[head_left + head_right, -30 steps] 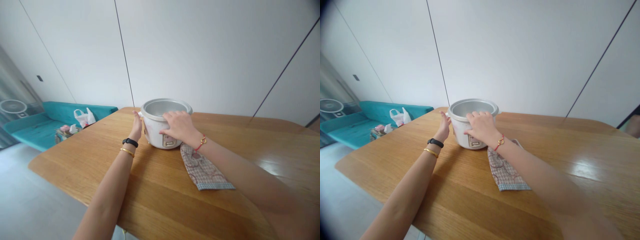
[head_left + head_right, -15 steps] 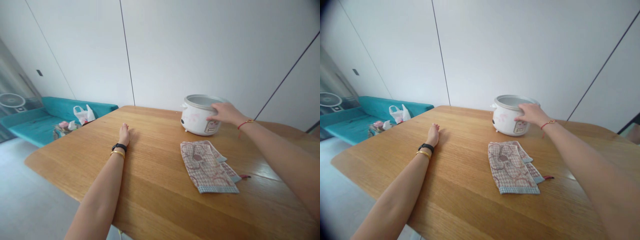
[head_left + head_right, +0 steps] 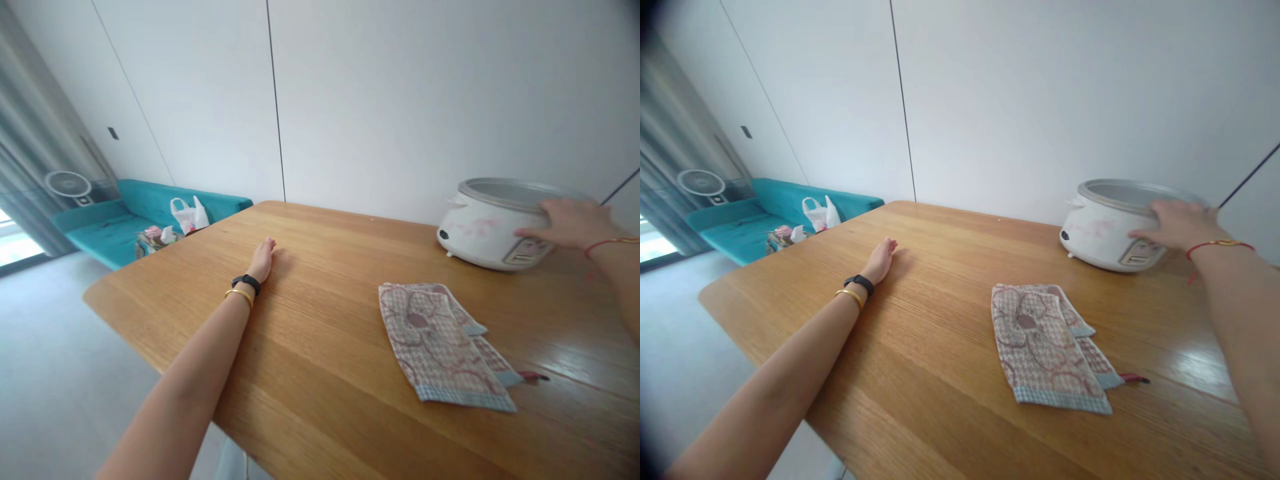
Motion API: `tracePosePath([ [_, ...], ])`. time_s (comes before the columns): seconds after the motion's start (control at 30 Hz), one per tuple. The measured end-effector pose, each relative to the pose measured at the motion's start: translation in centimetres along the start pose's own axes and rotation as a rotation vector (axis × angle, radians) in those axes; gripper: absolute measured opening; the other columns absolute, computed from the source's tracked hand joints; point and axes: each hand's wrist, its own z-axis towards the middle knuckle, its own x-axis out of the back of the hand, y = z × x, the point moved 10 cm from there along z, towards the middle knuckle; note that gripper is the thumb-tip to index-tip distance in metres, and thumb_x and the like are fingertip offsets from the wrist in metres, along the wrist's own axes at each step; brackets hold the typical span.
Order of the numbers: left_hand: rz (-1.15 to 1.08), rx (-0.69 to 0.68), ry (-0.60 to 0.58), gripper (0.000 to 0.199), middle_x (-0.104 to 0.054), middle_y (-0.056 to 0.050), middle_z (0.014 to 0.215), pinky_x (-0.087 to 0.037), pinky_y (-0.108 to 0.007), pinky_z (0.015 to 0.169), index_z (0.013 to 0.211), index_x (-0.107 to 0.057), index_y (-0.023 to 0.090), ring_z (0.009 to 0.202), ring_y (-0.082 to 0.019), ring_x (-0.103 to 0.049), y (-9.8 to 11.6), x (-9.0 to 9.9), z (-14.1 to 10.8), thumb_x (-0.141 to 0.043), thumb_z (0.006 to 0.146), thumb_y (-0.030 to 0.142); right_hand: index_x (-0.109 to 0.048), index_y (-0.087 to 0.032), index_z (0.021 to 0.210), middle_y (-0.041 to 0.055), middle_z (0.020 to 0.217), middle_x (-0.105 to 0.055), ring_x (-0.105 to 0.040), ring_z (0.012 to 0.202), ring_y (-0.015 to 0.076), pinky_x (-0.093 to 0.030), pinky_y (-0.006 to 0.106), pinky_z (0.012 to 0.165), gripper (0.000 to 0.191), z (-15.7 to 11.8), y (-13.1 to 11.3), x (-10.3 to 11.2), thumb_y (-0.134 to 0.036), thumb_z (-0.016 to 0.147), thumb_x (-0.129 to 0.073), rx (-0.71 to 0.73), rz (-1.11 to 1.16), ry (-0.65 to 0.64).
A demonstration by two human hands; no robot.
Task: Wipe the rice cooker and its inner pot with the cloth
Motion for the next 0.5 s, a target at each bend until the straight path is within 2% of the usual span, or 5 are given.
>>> tracePosePath([
  [0.1,0.062,-0.034,-0.014,0.034,-0.066,-0.019,0.141,-0.036,-0.040,0.123,0.108,-0.070,0.015,0.138,-0.027,-0.058,0.4,-0.1,-0.3,-0.049,0.103,0.042,-0.055,-0.007,0.151,0.0333,0.155,-0.039,-0.017,0.151,0.0497,-0.003,0.077,0.112,0.063,-3.1,-2.6,1.5,-0.045,0.102,-0.065,-0.135,-0.195,0.094],
  [0.2,0.107,-0.057,-0.019,0.033,-0.067,-0.020,0.138,-0.034,-0.041,0.123,0.105,-0.070,0.015,0.139,-0.028,-0.057,0.7,-0.3,-0.6,-0.051,0.101,0.042,-0.050,-0.008,0.155,0.0286,0.158,-0.036,-0.015,0.153,0.0466,-0.007,0.077,0.115,0.054,-10.7,-11.3,3.5,-0.037,0.112,-0.037,-0.060,-0.185,0.314],
  [0.27,0.148,-0.084,-0.026,0.034,-0.068,-0.019,0.137,-0.036,-0.042,0.122,0.104,-0.070,0.015,0.138,-0.029,-0.058,0.9,-0.5,-0.7,-0.051,0.100,0.043,-0.051,-0.009,0.154,0.0322,0.143,-0.051,-0.041,0.135,0.0529,-0.017,0.081,0.111,0.064,-17.0,-18.3,1.6,-0.051,0.106,-0.048,0.114,-0.146,0.164],
  [0.37,0.203,-0.127,-0.045,0.035,-0.069,-0.019,0.135,-0.037,-0.042,0.121,0.103,-0.071,0.016,0.137,-0.030,-0.059,1.2,-0.9,-1.1,-0.053,0.098,0.046,-0.068,-0.033,0.135,0.0158,0.132,-0.064,-0.057,0.120,0.0470,-0.023,0.085,0.106,0.049,-26.4,-26.3,-2.0,-0.060,0.100,-0.049,0.368,-0.039,-0.123],
  [0.5,0.133,-0.045,-0.025,0.035,-0.067,-0.017,0.138,-0.039,-0.045,0.120,0.106,-0.069,0.018,0.138,-0.029,-0.057,1.8,-0.1,-1.6,-0.049,0.100,0.046,-0.071,-0.035,0.133,0.0147,0.136,-0.063,-0.059,0.117,0.0470,-0.023,0.088,0.102,0.050,-29.8,-24.9,-3.8,-0.058,0.094,-0.051,0.335,-0.106,-0.208],
])
